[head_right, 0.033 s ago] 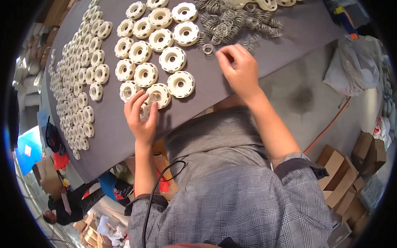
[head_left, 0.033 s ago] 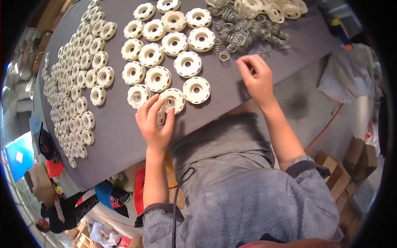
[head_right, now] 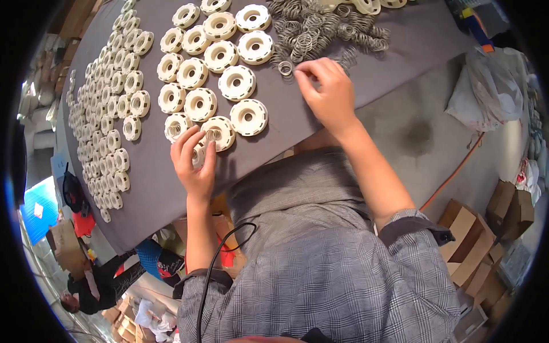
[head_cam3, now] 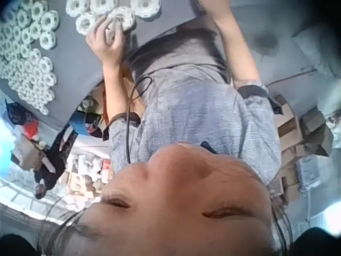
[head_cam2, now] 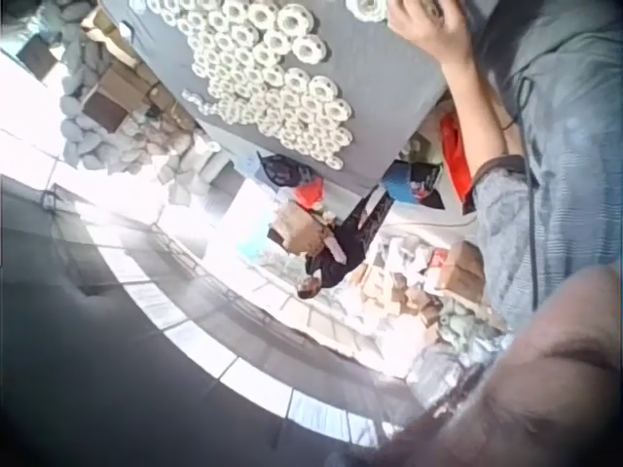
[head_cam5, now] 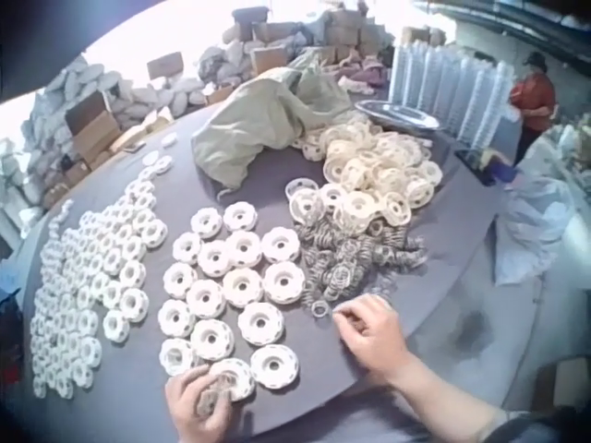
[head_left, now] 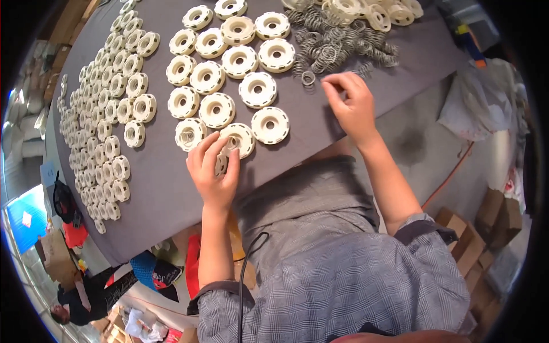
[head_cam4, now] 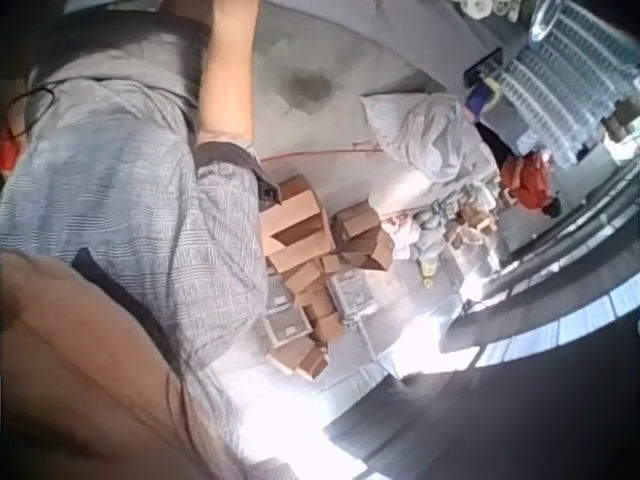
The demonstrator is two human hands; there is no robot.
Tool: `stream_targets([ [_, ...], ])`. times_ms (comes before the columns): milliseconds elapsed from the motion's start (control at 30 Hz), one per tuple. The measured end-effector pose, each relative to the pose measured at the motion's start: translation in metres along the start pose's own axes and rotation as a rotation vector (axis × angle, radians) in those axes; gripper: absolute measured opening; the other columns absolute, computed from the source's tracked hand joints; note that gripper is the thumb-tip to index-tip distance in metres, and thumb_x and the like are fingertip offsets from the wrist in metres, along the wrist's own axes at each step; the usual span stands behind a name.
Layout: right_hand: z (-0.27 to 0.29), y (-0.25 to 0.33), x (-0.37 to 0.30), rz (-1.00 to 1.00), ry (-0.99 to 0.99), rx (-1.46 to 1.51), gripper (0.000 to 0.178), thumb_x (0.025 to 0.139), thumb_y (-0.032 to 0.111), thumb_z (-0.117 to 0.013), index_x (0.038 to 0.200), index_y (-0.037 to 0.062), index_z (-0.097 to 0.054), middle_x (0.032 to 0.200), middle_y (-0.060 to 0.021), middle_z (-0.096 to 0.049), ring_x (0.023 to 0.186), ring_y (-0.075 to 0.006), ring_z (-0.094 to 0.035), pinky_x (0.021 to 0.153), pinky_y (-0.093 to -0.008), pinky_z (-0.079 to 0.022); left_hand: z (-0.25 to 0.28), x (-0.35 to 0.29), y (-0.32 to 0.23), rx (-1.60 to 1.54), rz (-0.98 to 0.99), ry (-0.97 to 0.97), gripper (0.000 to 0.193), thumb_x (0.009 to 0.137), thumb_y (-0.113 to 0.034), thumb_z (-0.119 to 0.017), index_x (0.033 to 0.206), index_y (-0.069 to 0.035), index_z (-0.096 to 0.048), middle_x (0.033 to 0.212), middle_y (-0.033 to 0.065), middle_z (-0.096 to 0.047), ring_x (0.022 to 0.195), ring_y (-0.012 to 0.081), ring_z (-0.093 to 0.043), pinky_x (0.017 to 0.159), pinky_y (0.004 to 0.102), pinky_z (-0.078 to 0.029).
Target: The person inserts metal springs into plastic wheels on a table by hand. The person then empties a bag of additional plastic wheels onto the table and arranges them.
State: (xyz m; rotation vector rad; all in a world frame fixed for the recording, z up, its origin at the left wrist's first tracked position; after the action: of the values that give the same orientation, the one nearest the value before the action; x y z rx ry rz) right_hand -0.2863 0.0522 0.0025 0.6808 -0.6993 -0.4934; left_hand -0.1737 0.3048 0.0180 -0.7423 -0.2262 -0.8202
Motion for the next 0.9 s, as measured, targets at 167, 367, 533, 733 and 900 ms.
stream_targets([
  [167,-0.030,0.002,0.008,-0.031,0.087,-0.206,0.020,0.076,0.018,-0.069,0.093,0.0103,-0.065,0.092,-0.0050,-0.059,0.079,-0.0221,-0.060,0.068,-0.0329,-0.050,-0.004,0.008,-0.024,-0.029,-0.066,0.077,0.017,0.073,-0.002,-0.069,0.089,-0.007,-0.066,0.100,0.0066,-0.064,0.094,0.0229,-0.056,0.084,0.0326,-0.041],
  [367,-0.028,0.044,-0.007,0.014,0.143,0.171,0.019,0.073,0.011,-0.071,0.091,0.0085,-0.064,0.092,-0.0065,-0.061,0.082,-0.0240,-0.059,0.072,-0.0342,-0.049,-0.003,-0.005,-0.014,-0.149,-0.028,-0.028,0.019,0.069,-0.004,-0.072,0.086,-0.009,-0.065,0.092,0.0038,-0.064,0.084,0.0215,-0.056,0.077,0.0329,-0.040],
  [533,-0.063,0.068,-0.025,0.329,0.310,0.081,0.018,0.071,0.014,-0.070,0.088,0.0105,-0.064,0.093,-0.0027,-0.062,0.090,-0.0215,-0.056,0.078,-0.0334,-0.046,-0.016,0.000,-0.026,-0.202,-0.033,0.008,0.019,0.069,-0.005,-0.072,0.086,-0.009,-0.065,0.091,0.0040,-0.064,0.083,0.0216,-0.056,0.077,0.0331,-0.039],
  [733,-0.054,0.060,-0.029,0.321,0.224,0.146,0.017,0.072,0.016,-0.070,0.086,0.0103,-0.065,0.095,-0.0016,-0.063,0.092,-0.0217,-0.055,0.079,-0.0353,-0.044,-0.019,0.002,-0.027,-0.147,-0.064,0.023,0.019,0.068,-0.007,-0.072,0.086,-0.010,-0.065,0.090,0.0029,-0.063,0.083,0.0210,-0.056,0.077,0.0330,-0.039],
  [900,-0.019,0.011,-0.008,0.161,-0.033,-0.044,0.010,0.074,0.007,-0.066,0.084,0.0080,-0.065,0.084,-0.0056,-0.063,0.082,-0.0246,-0.057,0.072,-0.0345,-0.047,-0.033,0.021,-0.042,-0.159,-0.136,0.046,0.020,0.068,-0.009,-0.072,0.087,-0.011,-0.066,0.091,0.0020,-0.063,0.084,0.0210,-0.056,0.077,0.0336,-0.038],
])
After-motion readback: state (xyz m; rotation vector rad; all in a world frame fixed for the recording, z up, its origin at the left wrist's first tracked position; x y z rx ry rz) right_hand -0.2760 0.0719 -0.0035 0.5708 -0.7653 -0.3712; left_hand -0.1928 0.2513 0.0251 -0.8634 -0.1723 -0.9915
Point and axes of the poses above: each hand's wrist, its own x-axis towards the middle knuckle, its own z-axis out of the back of the hand, y = z × x, the point moved 8 cm from there along x, towards the middle knuckle
